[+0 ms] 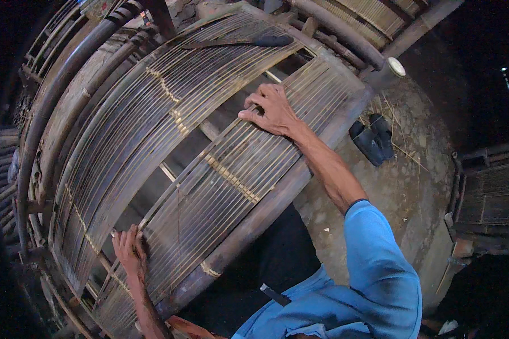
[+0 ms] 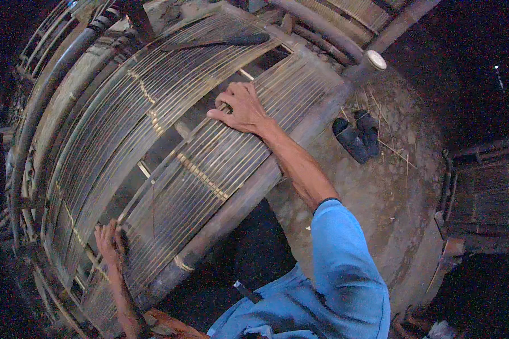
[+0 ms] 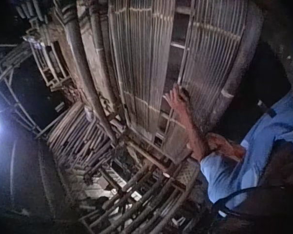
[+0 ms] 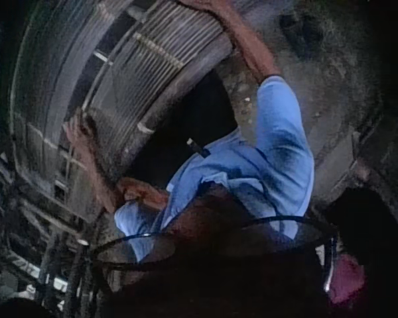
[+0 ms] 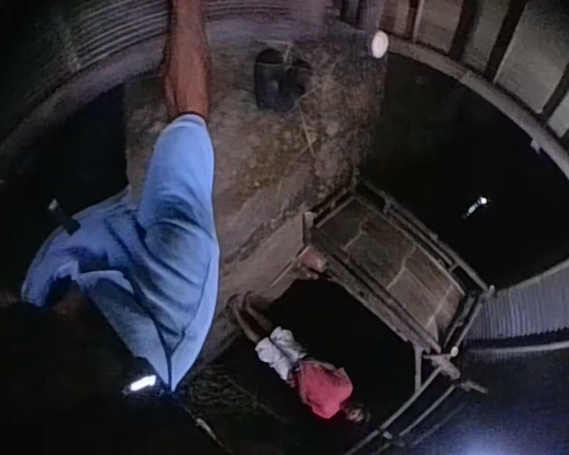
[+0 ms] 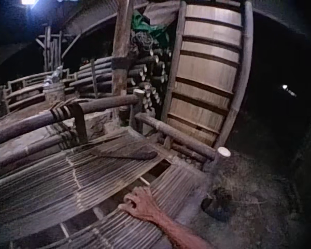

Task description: The person is weaving a bamboo mat by hand, threading thin red strings between bamboo slats on a large frame and pushing the slats together.

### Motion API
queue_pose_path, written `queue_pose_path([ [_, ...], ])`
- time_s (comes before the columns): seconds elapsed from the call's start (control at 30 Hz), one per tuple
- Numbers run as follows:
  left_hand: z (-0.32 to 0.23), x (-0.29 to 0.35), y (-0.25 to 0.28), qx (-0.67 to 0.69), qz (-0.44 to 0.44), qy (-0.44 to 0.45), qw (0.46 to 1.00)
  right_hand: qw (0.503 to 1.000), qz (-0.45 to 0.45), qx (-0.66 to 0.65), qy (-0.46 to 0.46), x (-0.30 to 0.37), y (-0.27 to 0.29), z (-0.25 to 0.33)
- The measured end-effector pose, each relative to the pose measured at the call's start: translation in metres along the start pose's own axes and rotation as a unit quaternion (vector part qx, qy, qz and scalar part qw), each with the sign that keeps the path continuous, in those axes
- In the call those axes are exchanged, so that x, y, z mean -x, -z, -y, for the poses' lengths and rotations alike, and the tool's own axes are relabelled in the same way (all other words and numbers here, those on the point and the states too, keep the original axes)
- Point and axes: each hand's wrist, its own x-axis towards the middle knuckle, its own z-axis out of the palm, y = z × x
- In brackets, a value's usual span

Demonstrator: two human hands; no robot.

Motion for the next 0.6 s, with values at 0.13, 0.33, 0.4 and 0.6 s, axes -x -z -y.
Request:
queue_pose_path([
  [0.13, -0.027, 0.007, -0.007, 0.062, 0.002, 0.182, 0.981, 0.978, -0.196, 0.013, -0.069, 0.012, -0.001, -0.044],
  [0.33, -0.022, 0.019, -0.010, 0.177, 0.036, 0.353, 0.918, 0.954, -0.187, 0.096, -0.213, 0.049, 0.030, -0.086],
  [0.4, -0.022, 0.022, -0.008, 0.099, 0.031, 0.331, 0.938, 0.954, -0.151, 0.135, -0.220, 0.074, 0.033, -0.072],
  [0.6, -0.014, 0.022, -0.015, 0.105, 0.040, 0.308, 0.945, 0.940, -0.099, 0.159, -0.286, 0.116, 0.061, -0.055],
])
